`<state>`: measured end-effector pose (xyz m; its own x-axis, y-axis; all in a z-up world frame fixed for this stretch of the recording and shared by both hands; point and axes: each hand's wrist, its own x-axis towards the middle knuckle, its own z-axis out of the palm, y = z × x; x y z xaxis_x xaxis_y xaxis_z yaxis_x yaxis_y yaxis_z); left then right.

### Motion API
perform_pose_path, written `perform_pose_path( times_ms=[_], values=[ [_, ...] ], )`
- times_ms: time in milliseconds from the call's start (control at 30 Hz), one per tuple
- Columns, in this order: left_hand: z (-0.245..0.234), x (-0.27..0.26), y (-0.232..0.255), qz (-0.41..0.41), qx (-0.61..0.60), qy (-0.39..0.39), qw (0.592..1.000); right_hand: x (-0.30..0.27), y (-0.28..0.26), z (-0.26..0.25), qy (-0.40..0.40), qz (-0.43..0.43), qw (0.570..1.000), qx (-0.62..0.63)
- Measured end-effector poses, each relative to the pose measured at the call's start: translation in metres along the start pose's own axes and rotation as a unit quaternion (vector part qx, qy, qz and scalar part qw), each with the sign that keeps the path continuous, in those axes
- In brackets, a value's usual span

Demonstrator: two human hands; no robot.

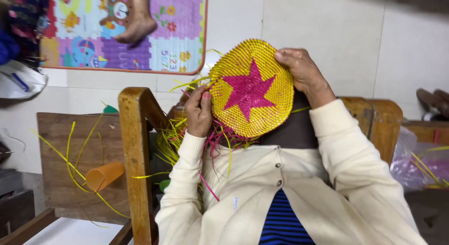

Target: Weaving colorful fibers into a circular pattern to create a mat or basket.

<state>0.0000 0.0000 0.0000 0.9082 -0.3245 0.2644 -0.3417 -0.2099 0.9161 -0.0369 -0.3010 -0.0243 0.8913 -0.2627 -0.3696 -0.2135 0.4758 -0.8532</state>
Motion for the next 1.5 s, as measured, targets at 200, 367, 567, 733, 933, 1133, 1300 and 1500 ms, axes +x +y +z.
perform_pose_path(
  times_ms=[200, 367, 567, 733, 933, 1133, 1300, 1500],
  values=[
    [-0.008, 0.009, 0.01, -0.022, -0.003, 0.019, 1.0, -0.004, 0.0, -0.006, 0.025, -0.032, 0.999, -0.028],
    [-0.029, 0.016, 0.05, 0.103, 0.165, 0.117, 0.974, -0.03, -0.019, -0.008, 0.084, -0.176, 0.977, -0.09],
    [-0.022, 0.003, 0.11, 0.213, 0.124, 0.173, 0.954, -0.097, -0.056, 0.029, 0.145, -0.538, 0.793, -0.249],
    [-0.008, -0.008, 0.07, -0.043, -0.289, 0.003, 0.956, -0.128, -0.014, 0.057, 0.056, -0.669, 0.678, -0.3],
    [0.015, -0.022, 0.011, -0.227, -0.311, 0.067, 0.92, -0.14, 0.049, 0.053, -0.137, -0.551, 0.735, -0.371],
    [0.024, -0.074, -0.039, -0.215, -0.16, 0.011, 0.963, -0.131, 0.046, 0.055, -0.147, -0.43, 0.792, -0.409],
    [0.052, -0.096, -0.037, -0.173, -0.033, 0.016, 0.984, -0.1, 0.062, 0.07, -0.099, -0.471, 0.702, -0.524],
    [0.055, -0.109, -0.036, -0.143, 0.015, 0.071, 0.987, -0.099, 0.058, 0.086, -0.084, -0.039, 0.816, -0.57]
  ],
)
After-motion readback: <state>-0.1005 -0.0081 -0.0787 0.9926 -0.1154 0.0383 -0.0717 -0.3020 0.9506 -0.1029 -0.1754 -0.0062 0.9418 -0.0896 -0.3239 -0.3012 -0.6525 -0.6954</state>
